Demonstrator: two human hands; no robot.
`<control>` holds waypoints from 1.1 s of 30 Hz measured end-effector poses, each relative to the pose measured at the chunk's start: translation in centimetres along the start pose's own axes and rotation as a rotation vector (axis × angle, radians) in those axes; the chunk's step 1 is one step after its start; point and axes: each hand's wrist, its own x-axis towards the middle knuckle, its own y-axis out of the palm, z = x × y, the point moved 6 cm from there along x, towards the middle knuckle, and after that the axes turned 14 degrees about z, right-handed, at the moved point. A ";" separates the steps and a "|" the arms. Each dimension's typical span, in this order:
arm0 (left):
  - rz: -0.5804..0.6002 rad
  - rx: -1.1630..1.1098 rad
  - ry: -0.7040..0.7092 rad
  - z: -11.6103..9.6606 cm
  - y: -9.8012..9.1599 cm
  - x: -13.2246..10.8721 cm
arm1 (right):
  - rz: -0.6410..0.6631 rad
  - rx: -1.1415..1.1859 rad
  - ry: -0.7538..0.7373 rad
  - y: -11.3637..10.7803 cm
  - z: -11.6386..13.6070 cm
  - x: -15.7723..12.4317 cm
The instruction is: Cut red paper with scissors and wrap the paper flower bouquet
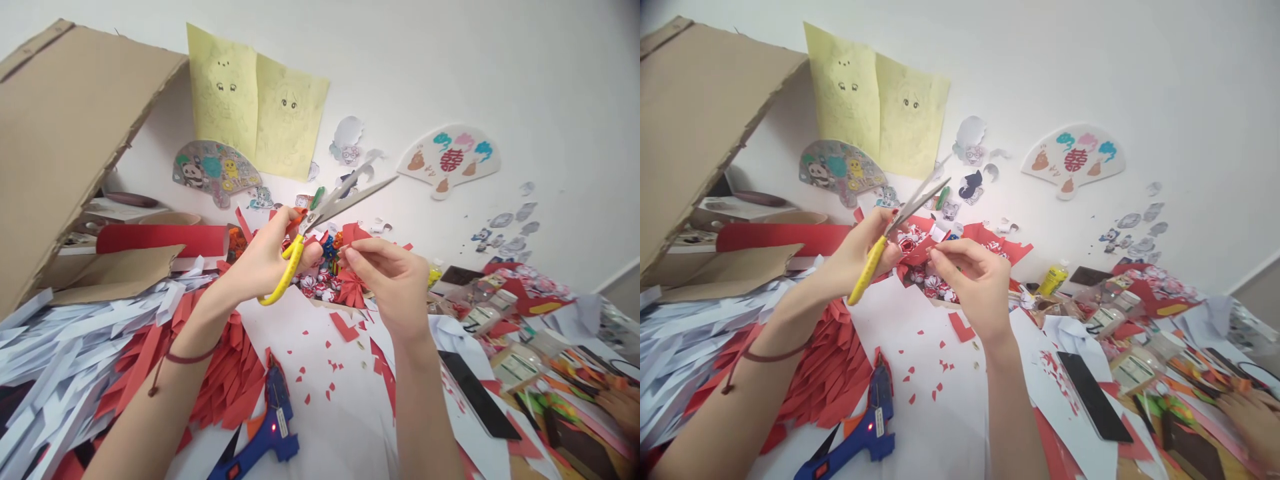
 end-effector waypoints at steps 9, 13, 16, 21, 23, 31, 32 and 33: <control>0.046 0.208 -0.055 -0.4 -0.8 -0.4 | -0.103 -0.037 -0.057 -1.0 0.5 -0.2; 0.100 0.256 -0.106 -0.6 -0.6 -0.4 | -0.106 -0.078 -0.070 -1.3 0.7 -0.2; 0.119 0.309 -0.115 -0.6 -0.3 -0.3 | -0.113 -0.097 -0.111 -1.3 1.0 -0.2; 0.138 0.308 -0.093 -0.7 0.3 -0.1 | -0.071 -0.068 -0.144 -1.0 1.0 -0.1; 0.138 0.290 -0.075 -0.7 0.4 -0.1 | -0.071 -0.065 -0.137 -1.0 1.0 -0.1; 0.119 0.325 -0.085 -0.9 0.5 0.0 | -0.091 -0.118 -0.125 -1.0 0.9 -0.2; 0.119 0.323 -0.086 -0.9 0.5 0.0 | -0.091 -0.121 -0.126 -1.0 1.0 -0.2; 0.120 0.322 -0.091 -1.0 0.5 0.0 | -0.091 -0.126 -0.127 -1.1 1.0 -0.2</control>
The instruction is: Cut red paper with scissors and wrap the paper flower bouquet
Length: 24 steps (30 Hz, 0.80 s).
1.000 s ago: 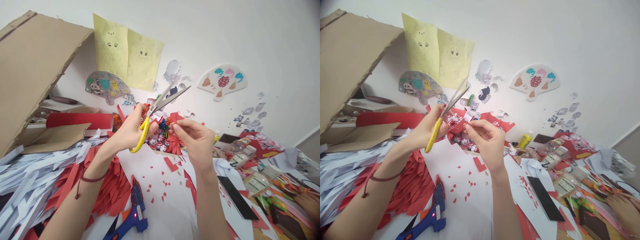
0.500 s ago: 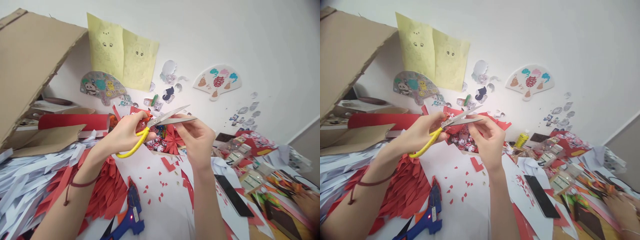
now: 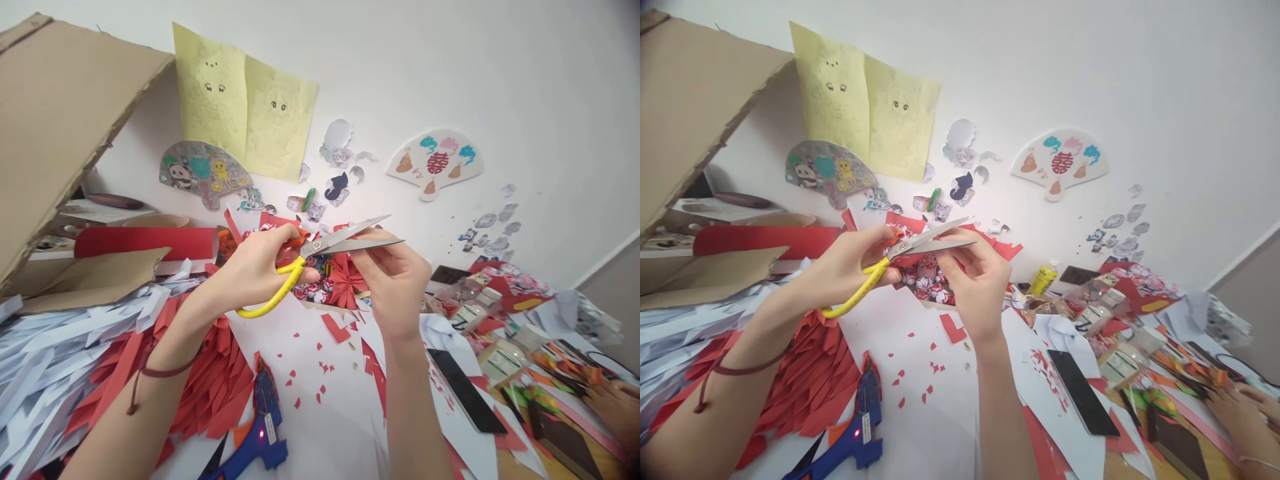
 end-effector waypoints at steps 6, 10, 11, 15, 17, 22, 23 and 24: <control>0.007 -0.006 -0.036 -0.3 0.0 0.0 | 0.012 0.009 -0.028 -0.1 0.4 0.0; -0.002 -0.010 -0.039 -0.3 0.0 -0.1 | 0.003 -0.021 -0.019 -0.1 0.4 0.0; -0.002 -0.010 -0.039 -0.2 0.0 -0.1 | 0.004 -0.029 -0.013 -0.1 0.3 0.0; -0.006 -0.012 -0.045 -0.2 0.0 -0.2 | 0.003 -0.024 -0.026 -0.2 0.4 0.0; -0.011 -0.014 -0.041 -0.3 0.0 -0.1 | -0.001 -0.025 -0.032 -0.2 0.4 0.0; -0.020 -0.013 -0.027 -0.3 0.1 0.0 | -0.004 -0.053 -0.021 -0.2 0.4 -0.1; -0.019 -0.013 -0.025 -0.3 0.2 0.0 | -0.005 -0.049 -0.022 -0.2 0.4 -0.1; -0.020 -0.012 -0.024 -0.3 0.2 0.0 | -0.006 -0.042 -0.022 -0.2 0.4 -0.1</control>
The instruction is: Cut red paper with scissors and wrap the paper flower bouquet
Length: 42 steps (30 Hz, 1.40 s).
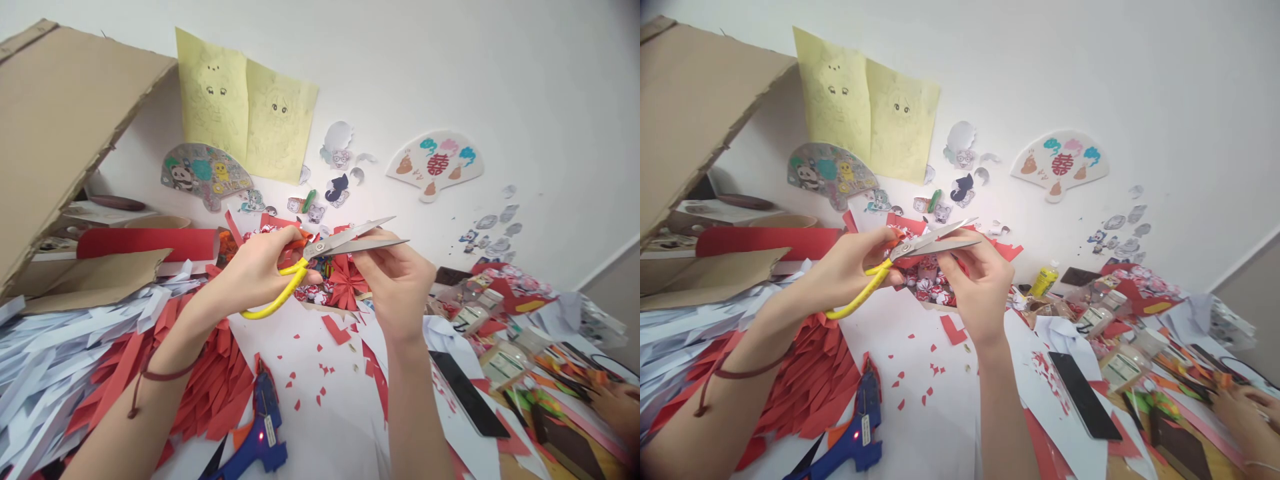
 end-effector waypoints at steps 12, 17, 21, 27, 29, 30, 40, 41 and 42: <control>0.006 0.028 -0.009 -0.1 0.1 0.0 | -0.002 0.009 0.007 0.0 0.0 0.0; -0.003 0.027 -0.011 -0.2 0.0 0.0 | 0.004 0.003 0.007 -0.1 0.0 0.0; 0.007 0.016 -0.012 -0.2 0.1 0.0 | -0.011 0.032 -0.006 -0.1 0.0 -0.1; 0.012 0.013 -0.002 -0.3 0.3 0.1 | -0.031 0.033 0.003 -0.1 -0.1 -0.1; 0.014 0.008 -0.005 -0.4 0.3 0.1 | -0.032 0.033 0.007 -0.1 -0.1 -0.1; 0.014 0.006 -0.005 -0.4 0.3 0.1 | -0.034 0.037 0.007 -0.1 -0.1 -0.2; 0.006 0.023 0.003 -0.6 0.3 0.0 | -0.078 0.077 -0.058 -0.2 -0.3 -0.2; 0.002 0.027 0.003 -0.6 0.3 0.1 | -0.082 0.081 -0.060 -0.2 -0.4 -0.2; -0.001 0.031 0.003 -0.7 0.3 0.1 | -0.087 0.081 -0.061 -0.2 -0.4 -0.2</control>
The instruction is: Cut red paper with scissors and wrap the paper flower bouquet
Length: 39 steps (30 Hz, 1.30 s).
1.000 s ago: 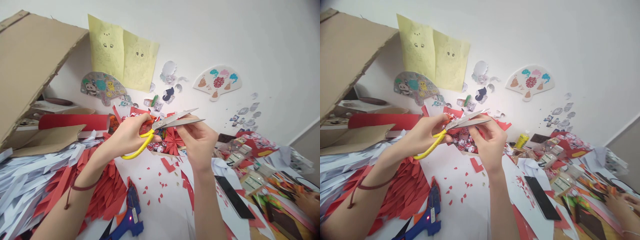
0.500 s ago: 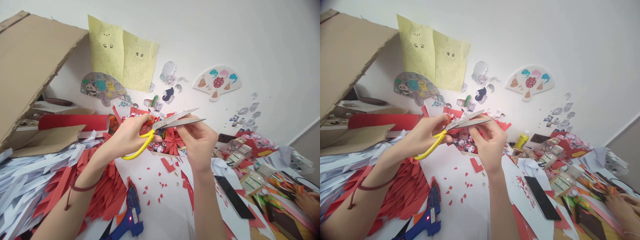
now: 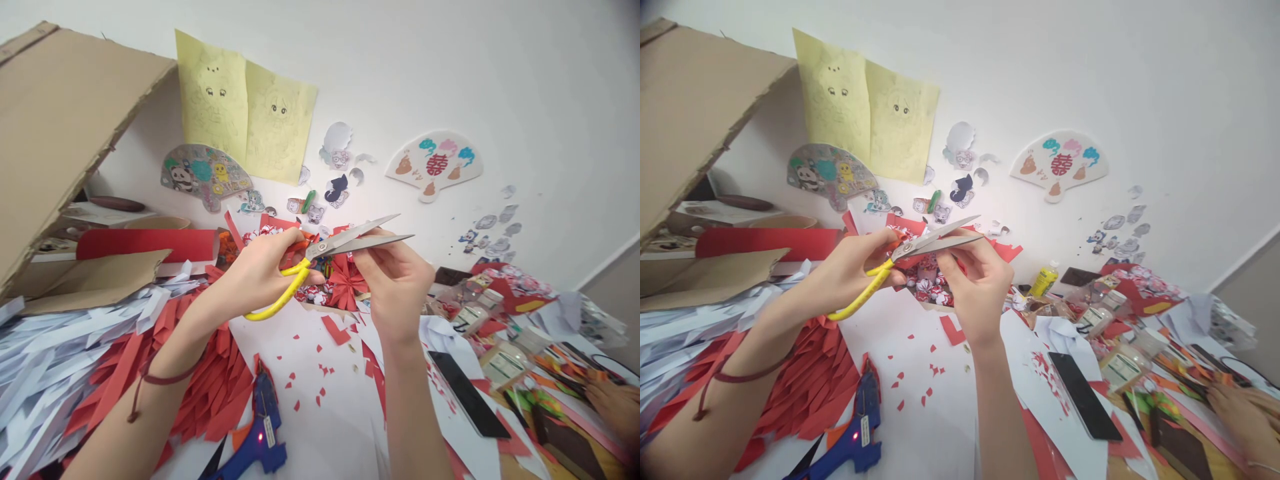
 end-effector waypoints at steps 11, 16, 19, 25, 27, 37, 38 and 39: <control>0.001 0.014 0.018 -0.4 0.0 -0.1 | -0.039 -0.017 -0.011 0.1 -0.1 -0.1; -0.004 0.006 0.015 -0.3 0.0 -0.1 | -0.040 -0.026 -0.008 0.2 0.0 -0.1; -0.011 0.002 0.008 -0.2 -0.1 -0.1 | -0.049 -0.007 -0.011 0.2 0.0 -0.1; -0.006 0.001 0.000 -0.2 -0.1 -0.1 | -0.049 0.022 -0.006 0.2 0.0 -0.1; -0.005 0.007 0.005 -0.2 -0.1 -0.1 | -0.051 0.026 -0.009 0.2 0.0 -0.1; 0.000 0.023 -0.022 -0.1 -0.1 -0.1 | -0.032 -0.023 0.009 0.2 -0.1 -0.2; -0.001 0.026 -0.019 -0.1 -0.1 -0.1 | -0.033 -0.029 0.011 0.2 0.0 -0.2; -0.002 0.026 -0.016 -0.1 -0.1 -0.1 | -0.036 -0.030 0.012 0.2 0.0 -0.2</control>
